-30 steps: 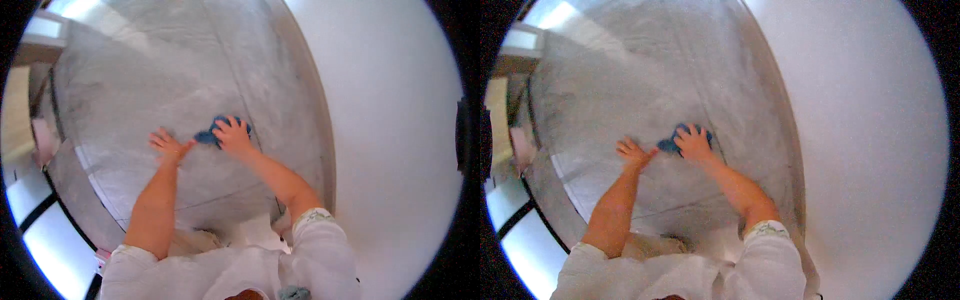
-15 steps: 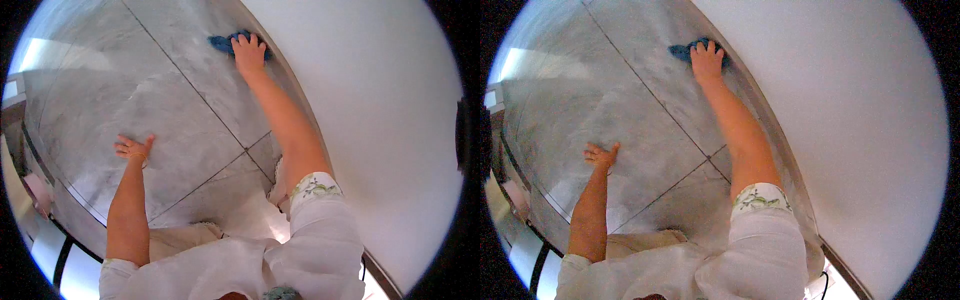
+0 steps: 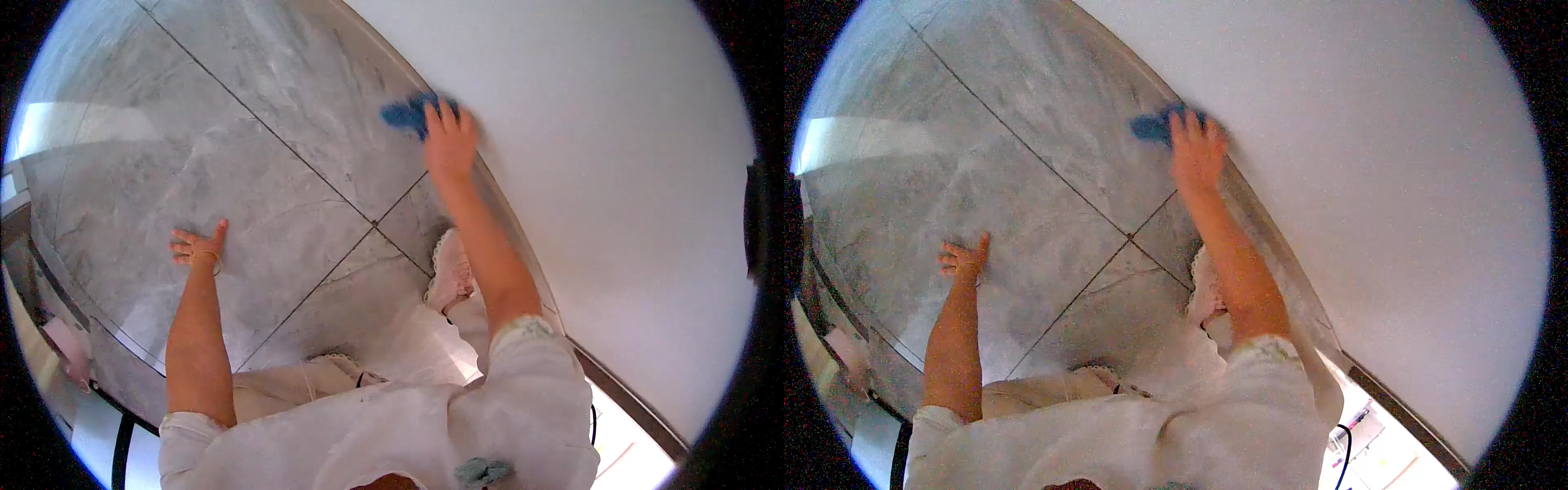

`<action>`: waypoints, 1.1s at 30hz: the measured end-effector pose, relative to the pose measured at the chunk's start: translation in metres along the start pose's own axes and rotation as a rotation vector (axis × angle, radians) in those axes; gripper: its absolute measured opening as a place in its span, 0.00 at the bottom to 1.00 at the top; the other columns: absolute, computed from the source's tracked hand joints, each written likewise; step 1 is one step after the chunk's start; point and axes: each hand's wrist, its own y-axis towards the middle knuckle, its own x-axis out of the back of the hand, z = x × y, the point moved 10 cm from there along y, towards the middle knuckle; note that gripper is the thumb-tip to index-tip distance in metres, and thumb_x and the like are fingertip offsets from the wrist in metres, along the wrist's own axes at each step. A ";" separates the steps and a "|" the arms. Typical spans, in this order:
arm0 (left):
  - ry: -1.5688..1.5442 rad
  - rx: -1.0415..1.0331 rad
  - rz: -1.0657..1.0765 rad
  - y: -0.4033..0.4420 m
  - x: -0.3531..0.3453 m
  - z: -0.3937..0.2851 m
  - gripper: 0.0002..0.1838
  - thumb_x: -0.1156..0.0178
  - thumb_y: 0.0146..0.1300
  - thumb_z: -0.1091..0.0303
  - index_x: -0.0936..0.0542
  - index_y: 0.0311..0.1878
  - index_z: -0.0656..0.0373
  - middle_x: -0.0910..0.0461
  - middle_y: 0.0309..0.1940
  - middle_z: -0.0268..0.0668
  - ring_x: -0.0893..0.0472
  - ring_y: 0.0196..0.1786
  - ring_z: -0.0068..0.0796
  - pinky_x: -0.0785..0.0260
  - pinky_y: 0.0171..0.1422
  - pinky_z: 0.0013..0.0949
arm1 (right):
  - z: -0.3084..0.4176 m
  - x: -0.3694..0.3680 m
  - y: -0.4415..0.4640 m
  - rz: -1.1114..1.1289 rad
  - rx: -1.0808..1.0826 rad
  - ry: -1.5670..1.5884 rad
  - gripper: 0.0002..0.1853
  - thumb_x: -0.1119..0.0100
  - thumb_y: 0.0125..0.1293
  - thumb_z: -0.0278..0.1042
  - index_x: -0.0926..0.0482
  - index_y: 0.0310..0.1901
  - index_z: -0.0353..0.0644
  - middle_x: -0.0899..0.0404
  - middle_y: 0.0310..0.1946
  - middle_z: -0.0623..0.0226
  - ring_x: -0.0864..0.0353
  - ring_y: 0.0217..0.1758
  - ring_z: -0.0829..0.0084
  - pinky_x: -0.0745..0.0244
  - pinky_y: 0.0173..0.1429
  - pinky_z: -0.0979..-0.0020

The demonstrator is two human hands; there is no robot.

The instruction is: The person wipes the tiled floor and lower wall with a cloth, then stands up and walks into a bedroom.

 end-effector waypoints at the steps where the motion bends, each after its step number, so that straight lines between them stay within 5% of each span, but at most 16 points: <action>1: 0.011 0.003 -0.008 0.000 0.003 -0.001 0.73 0.41 0.34 0.22 0.76 0.69 0.52 0.77 0.70 0.55 0.74 0.71 0.61 0.74 0.72 0.56 | 0.016 0.005 0.027 -0.014 0.027 -0.053 0.22 0.49 0.59 0.32 0.29 0.57 0.51 0.31 0.57 0.67 0.36 0.60 0.58 0.40 0.59 0.52; 4: 0.029 -0.001 -0.023 0.006 -0.001 0.002 0.73 0.41 0.34 0.22 0.76 0.69 0.53 0.77 0.70 0.55 0.73 0.71 0.61 0.73 0.72 0.56 | 0.012 -0.030 0.016 0.150 0.046 -0.155 0.21 0.56 0.62 0.32 0.30 0.58 0.52 0.32 0.58 0.68 0.37 0.60 0.58 0.41 0.60 0.51; 11: -0.054 -0.008 0.002 -0.006 0.003 -0.002 0.73 0.40 0.34 0.24 0.76 0.69 0.53 0.77 0.70 0.55 0.75 0.71 0.60 0.73 0.72 0.56 | -0.119 -0.049 -0.161 0.355 -0.377 -0.256 0.29 0.46 0.52 0.27 0.31 0.60 0.55 0.33 0.59 0.69 0.36 0.58 0.56 0.40 0.60 0.53; 14: -0.003 -0.003 0.002 -0.007 0.011 -0.002 0.73 0.40 0.35 0.24 0.75 0.70 0.53 0.77 0.70 0.56 0.76 0.71 0.60 0.74 0.72 0.57 | -0.096 -0.037 -0.132 0.045 -0.118 -0.212 0.22 0.46 0.56 0.32 0.25 0.55 0.54 0.29 0.55 0.70 0.36 0.57 0.56 0.41 0.54 0.49; 18: -0.030 -0.024 0.032 -0.008 0.003 -0.002 0.72 0.40 0.36 0.25 0.74 0.70 0.55 0.77 0.70 0.57 0.77 0.71 0.62 0.76 0.72 0.57 | -0.024 -0.042 -0.020 0.087 -0.038 -0.204 0.23 0.52 0.59 0.32 0.30 0.59 0.52 0.30 0.54 0.66 0.35 0.55 0.58 0.40 0.52 0.49; 24: 0.003 -0.024 -0.015 0.003 -0.003 0.000 0.73 0.40 0.36 0.24 0.74 0.70 0.56 0.77 0.70 0.56 0.75 0.71 0.62 0.76 0.72 0.56 | 0.102 -0.002 0.103 -0.363 0.327 0.131 0.21 0.49 0.56 0.29 0.24 0.52 0.55 0.27 0.51 0.70 0.32 0.51 0.62 0.37 0.49 0.56; 27: -0.008 -0.002 -0.011 -0.008 0.003 0.003 0.73 0.41 0.35 0.23 0.74 0.70 0.56 0.76 0.70 0.56 0.73 0.71 0.62 0.74 0.72 0.56 | 0.147 -0.052 0.117 -0.088 0.543 -0.027 0.20 0.50 0.57 0.30 0.24 0.53 0.53 0.26 0.49 0.69 0.30 0.50 0.63 0.34 0.47 0.58; 31: -0.056 -0.036 0.014 0.005 -0.006 0.004 0.73 0.41 0.34 0.22 0.74 0.70 0.55 0.76 0.70 0.55 0.73 0.71 0.62 0.72 0.72 0.57 | 0.058 -0.093 0.031 0.292 0.193 0.004 0.20 0.51 0.59 0.32 0.27 0.55 0.46 0.26 0.46 0.65 0.28 0.48 0.63 0.32 0.47 0.57; 33: -0.025 -0.013 0.013 0.002 -0.003 0.002 0.73 0.41 0.34 0.22 0.74 0.70 0.55 0.76 0.70 0.54 0.74 0.71 0.61 0.71 0.72 0.58 | -0.004 -0.085 -0.062 0.173 0.149 -0.090 0.22 0.51 0.59 0.31 0.30 0.57 0.47 0.29 0.49 0.63 0.32 0.54 0.58 0.34 0.52 0.55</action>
